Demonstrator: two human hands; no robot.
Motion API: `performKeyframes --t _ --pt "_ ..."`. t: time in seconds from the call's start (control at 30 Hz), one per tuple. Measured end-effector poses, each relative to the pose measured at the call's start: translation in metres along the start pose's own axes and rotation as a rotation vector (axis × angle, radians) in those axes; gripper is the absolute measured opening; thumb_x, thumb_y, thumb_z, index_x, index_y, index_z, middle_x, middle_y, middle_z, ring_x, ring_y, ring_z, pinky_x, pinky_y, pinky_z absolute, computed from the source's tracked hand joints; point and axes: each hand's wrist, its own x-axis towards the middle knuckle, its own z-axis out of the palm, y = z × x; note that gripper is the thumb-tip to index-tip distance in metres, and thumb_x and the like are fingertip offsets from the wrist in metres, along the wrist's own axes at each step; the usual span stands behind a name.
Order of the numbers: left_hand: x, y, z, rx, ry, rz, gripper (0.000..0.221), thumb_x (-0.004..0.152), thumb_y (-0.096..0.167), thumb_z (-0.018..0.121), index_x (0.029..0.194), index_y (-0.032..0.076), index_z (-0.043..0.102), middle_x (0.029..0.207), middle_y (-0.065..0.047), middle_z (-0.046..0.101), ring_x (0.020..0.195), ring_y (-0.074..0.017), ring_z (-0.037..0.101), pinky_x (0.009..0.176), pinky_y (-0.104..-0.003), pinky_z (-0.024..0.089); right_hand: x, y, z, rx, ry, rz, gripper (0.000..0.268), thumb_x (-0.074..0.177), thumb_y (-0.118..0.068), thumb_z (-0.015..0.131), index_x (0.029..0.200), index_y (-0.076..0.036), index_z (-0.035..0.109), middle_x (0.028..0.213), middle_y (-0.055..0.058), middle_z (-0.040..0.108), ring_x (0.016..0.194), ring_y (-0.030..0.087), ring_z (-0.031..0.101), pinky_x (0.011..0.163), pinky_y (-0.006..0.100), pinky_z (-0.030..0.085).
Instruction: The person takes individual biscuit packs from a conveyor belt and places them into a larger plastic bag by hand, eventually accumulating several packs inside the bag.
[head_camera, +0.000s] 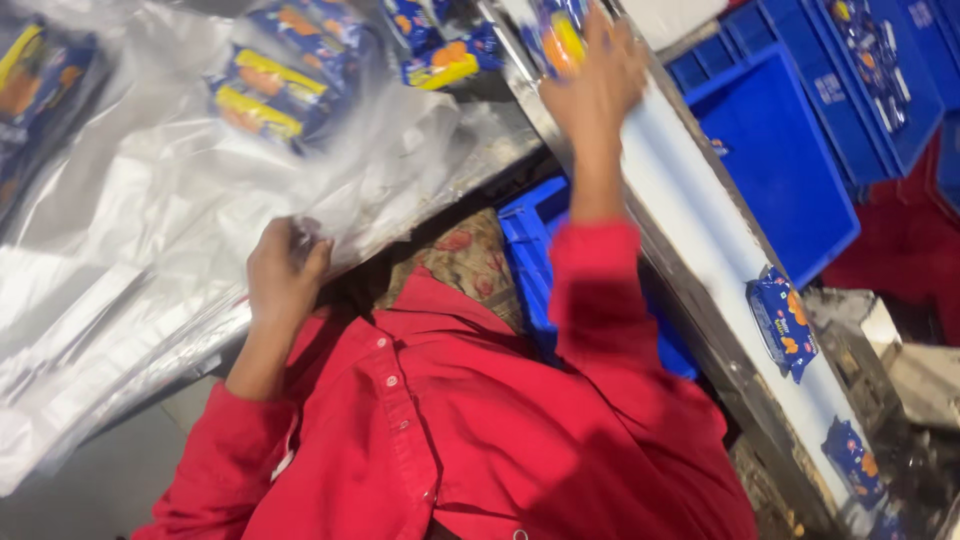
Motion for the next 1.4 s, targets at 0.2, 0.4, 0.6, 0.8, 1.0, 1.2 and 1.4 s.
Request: performKeyframes --t 0.2,0.4,0.6,0.8,1.0,1.2,1.4 --pt "0.023 0.011 -0.021 -0.764 -0.035 -0.346 0.020 0.102 0.022 0.070 0.103 0.003 0.068 0.073 0.002 0.058 0.058 -0.0074 0.046 0.052 -0.026 0.035 0.010 -0.105 -0.027 0.916 -0.161 -0.184 0.073 0.078 -0.026 0.094 0.137 -0.007 0.055 0.133 0.016 0.063 0.126 0.031 0.065 0.111 0.044 0.052" --pt "0.024 0.024 -0.021 -0.183 0.422 0.333 0.003 0.105 0.009 0.067 0.108 0.009 0.068 0.087 -0.005 0.060 0.072 -0.0198 0.057 0.059 -0.035 0.043 -0.080 -0.180 0.005 0.943 -0.791 -0.729 0.062 0.065 -0.031 0.089 0.119 -0.013 0.066 0.137 0.012 0.066 0.128 0.031 0.063 0.113 0.044 0.050" --pt "0.000 0.022 -0.010 0.228 0.214 0.711 0.028 0.085 0.005 0.076 0.112 0.008 0.072 0.070 -0.006 0.051 0.056 -0.0244 0.055 0.049 -0.040 0.043 -0.106 -0.302 0.075 0.778 -0.349 -0.702 0.051 0.081 -0.042 0.074 0.124 -0.016 0.071 0.143 0.012 0.063 0.125 0.034 0.058 0.103 0.051 0.044" --pt "-0.032 -0.035 -0.018 0.351 0.096 0.534 0.030 0.085 0.011 0.071 0.114 0.014 0.068 0.072 -0.006 0.056 0.060 -0.0268 0.059 0.052 -0.041 0.045 -0.111 -0.297 0.073 0.844 -0.277 -0.747 0.060 0.091 -0.047 0.075 0.142 -0.017 0.061 0.155 0.003 0.051 0.145 0.030 0.046 0.116 0.050 0.037" --pt "-0.038 -0.032 -0.001 0.144 -0.262 0.601 0.035 0.089 0.014 0.063 0.124 0.011 0.065 0.083 -0.010 0.067 0.075 -0.0323 0.067 0.063 -0.044 0.053 -0.106 -0.301 0.072 0.358 -0.308 -0.643 0.078 0.076 -0.050 0.081 0.145 -0.027 0.053 0.161 0.016 0.032 0.150 0.046 0.020 0.115 0.071 0.022" --pt "-0.021 -0.036 -0.015 0.346 -0.211 0.319 0.029 0.087 0.017 0.066 0.115 0.019 0.071 0.081 -0.010 0.071 0.073 -0.0336 0.069 0.060 -0.047 0.052 -0.109 -0.254 0.103 0.147 -0.305 -0.755 0.101 0.076 -0.054 0.077 0.164 -0.033 0.031 0.171 0.019 0.021 0.156 0.054 0.006 0.118 0.075 0.013" --pt "-0.023 -0.041 0.024 0.091 -0.181 0.552 0.018 0.093 0.019 0.065 0.111 0.016 0.069 0.089 -0.012 0.071 0.079 -0.0334 0.069 0.070 -0.044 0.054 -0.093 -0.293 0.078 0.228 -0.405 -0.403 0.094 0.074 -0.060 0.074 0.153 -0.022 0.043 0.163 0.028 0.020 0.147 0.059 0.013 0.107 0.078 0.025"
